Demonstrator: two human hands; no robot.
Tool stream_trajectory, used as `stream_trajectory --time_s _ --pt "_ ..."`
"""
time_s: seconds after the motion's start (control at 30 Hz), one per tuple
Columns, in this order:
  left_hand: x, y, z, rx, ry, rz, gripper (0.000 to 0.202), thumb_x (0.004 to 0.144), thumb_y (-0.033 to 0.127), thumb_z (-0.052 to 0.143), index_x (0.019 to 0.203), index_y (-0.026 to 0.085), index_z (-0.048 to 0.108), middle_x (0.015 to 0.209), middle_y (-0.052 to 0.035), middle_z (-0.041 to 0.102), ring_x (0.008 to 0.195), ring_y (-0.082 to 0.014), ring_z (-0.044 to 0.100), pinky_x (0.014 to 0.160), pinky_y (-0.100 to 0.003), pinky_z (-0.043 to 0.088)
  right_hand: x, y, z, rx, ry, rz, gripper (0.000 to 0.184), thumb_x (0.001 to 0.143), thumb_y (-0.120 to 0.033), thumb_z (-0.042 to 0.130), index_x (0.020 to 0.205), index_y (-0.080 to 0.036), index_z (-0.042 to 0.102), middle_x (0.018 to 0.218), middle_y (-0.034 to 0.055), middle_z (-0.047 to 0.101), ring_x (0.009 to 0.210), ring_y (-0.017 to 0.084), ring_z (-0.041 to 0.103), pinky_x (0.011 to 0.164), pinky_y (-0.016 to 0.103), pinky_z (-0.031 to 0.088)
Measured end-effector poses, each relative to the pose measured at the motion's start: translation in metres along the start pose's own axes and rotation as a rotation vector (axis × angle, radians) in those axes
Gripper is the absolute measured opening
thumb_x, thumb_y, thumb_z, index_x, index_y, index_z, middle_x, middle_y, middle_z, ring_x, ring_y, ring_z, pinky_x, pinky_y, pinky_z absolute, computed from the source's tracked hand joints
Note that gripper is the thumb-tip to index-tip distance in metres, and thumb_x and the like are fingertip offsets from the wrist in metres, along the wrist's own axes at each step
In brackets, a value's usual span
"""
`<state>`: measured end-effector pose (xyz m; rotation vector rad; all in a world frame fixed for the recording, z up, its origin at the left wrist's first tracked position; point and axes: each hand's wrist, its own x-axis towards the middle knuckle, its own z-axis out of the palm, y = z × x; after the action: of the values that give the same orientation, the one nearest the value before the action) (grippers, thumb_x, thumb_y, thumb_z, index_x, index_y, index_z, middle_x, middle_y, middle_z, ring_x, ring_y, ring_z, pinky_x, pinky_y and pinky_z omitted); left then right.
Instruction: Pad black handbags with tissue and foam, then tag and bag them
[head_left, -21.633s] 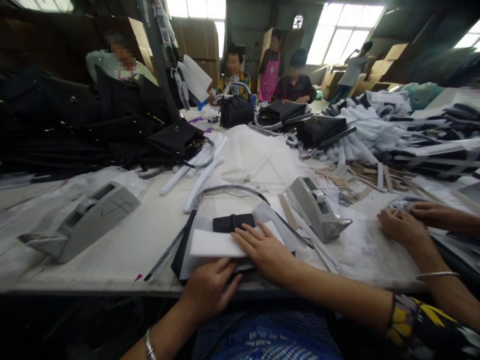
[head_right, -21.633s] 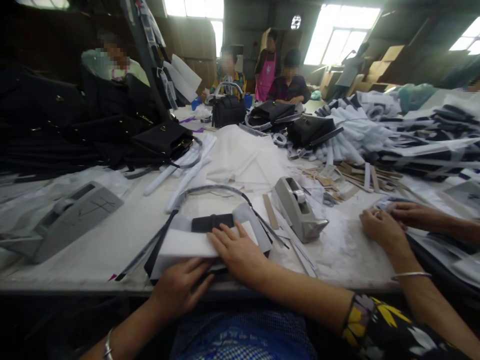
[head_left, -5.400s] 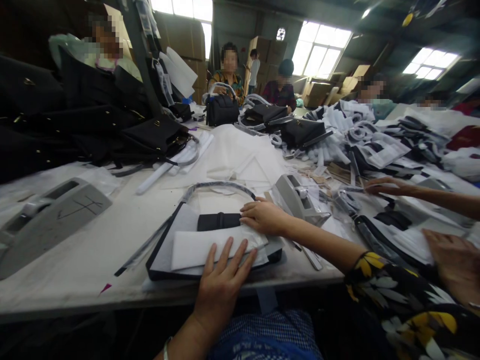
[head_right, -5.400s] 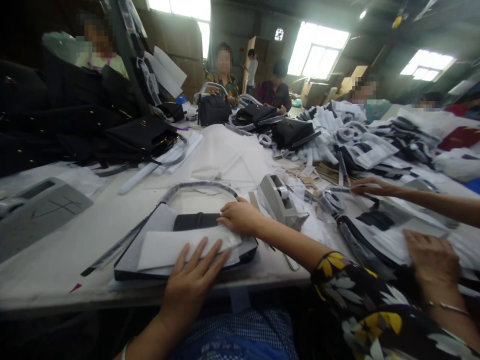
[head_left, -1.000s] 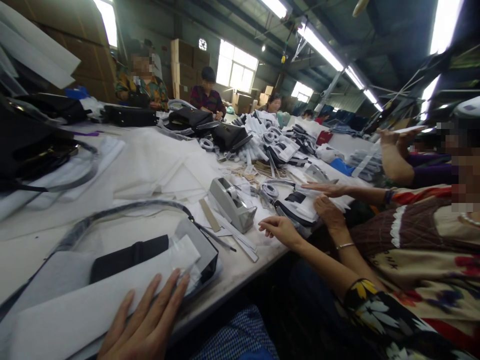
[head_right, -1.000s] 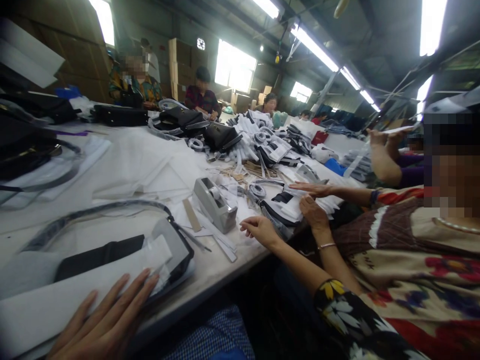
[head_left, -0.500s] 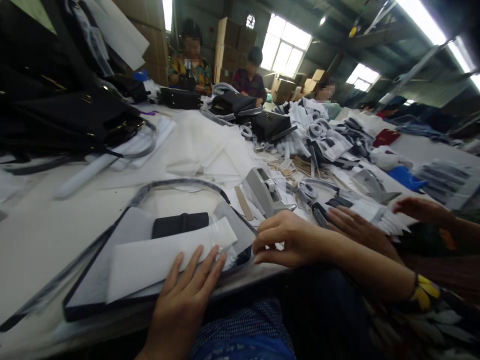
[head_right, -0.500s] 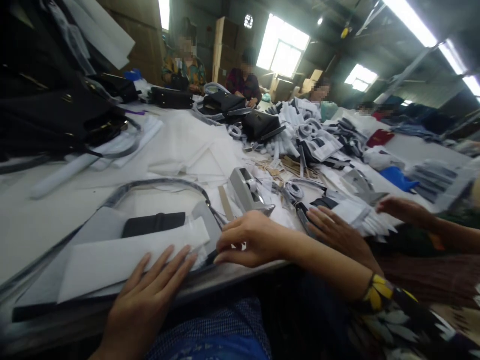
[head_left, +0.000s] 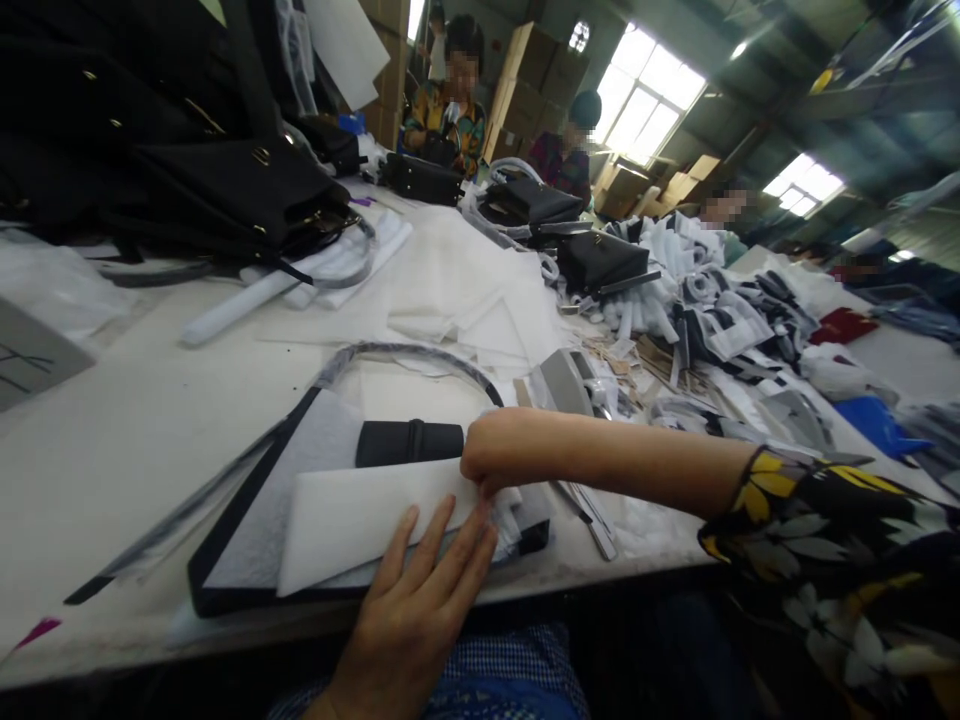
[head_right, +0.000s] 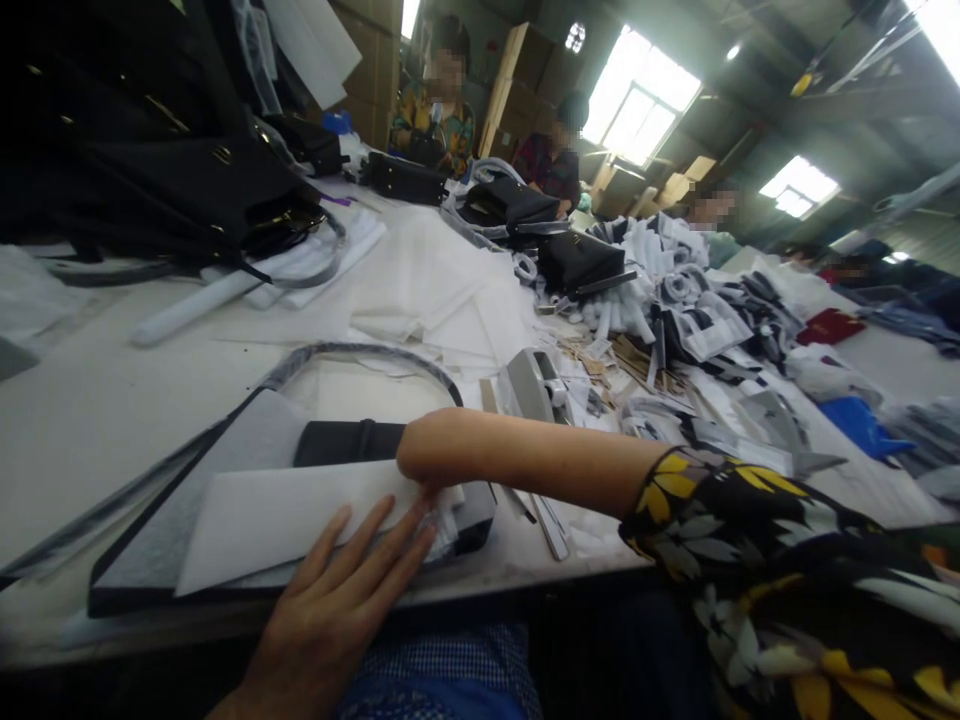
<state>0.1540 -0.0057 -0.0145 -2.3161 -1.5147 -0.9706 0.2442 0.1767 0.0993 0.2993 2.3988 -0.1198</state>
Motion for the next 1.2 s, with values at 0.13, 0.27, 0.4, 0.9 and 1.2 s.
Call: stream_trajectory --time_s 0.13,0.27,0.4,0.9,1.2 --pt "0.0 0.0 0.0 -0.004 0.016 -0.006 0.044 0.104 0.024 0.028 0.131 0.024 0.062 0.143 0.0066 0.056 0.13 -0.0205 0.052 0.124 -0.04 0.018 0.011 0.001 -0.01 0.047 -0.008 0.008 0.015 0.064 -0.029 0.087 0.058 -0.023 0.074 0.052 -0.0008 0.061 0.057 0.015 0.059 0.055 0.026 0.035" --pt "0.0 0.001 0.0 0.014 0.009 -0.003 0.044 0.104 0.025 0.027 0.13 0.025 0.063 0.142 0.007 0.057 0.131 -0.0205 0.052 0.124 -0.04 0.017 0.014 0.012 -0.008 0.023 -0.031 0.019 0.018 0.066 -0.039 0.086 0.069 -0.023 0.077 0.055 0.0008 0.063 0.06 0.017 0.061 0.057 0.026 0.034" --pt "0.0 0.001 0.001 0.011 0.019 -0.017 0.043 0.104 0.024 0.028 0.129 0.024 0.063 0.141 0.0063 0.058 0.132 -0.0202 0.05 0.124 -0.04 0.018 0.017 0.03 0.0 -0.022 0.061 0.066 0.044 0.063 -0.062 0.082 0.071 -0.019 0.076 0.058 0.0053 0.065 0.065 0.021 0.063 0.059 0.026 0.032" --pt "-0.003 -0.004 0.002 0.171 -0.049 0.065 0.044 0.105 0.03 0.027 0.139 0.029 0.054 0.151 0.0106 0.044 0.135 -0.0203 0.047 0.126 -0.04 0.011 0.051 0.097 0.029 0.639 0.107 0.021 0.054 0.051 -0.052 0.089 0.089 -0.018 0.073 0.073 -0.0039 0.071 0.064 0.011 0.059 0.058 0.02 0.038" --pt "-0.003 -0.005 0.003 0.217 -0.012 0.119 0.043 0.104 0.035 0.031 0.141 0.029 0.053 0.151 0.011 0.044 0.133 -0.0207 0.049 0.126 -0.039 0.013 0.0 0.07 0.04 0.781 0.299 0.079 0.083 0.074 -0.053 0.077 0.147 -0.024 0.048 0.127 0.0077 0.068 0.115 0.022 0.063 0.094 0.025 0.045"
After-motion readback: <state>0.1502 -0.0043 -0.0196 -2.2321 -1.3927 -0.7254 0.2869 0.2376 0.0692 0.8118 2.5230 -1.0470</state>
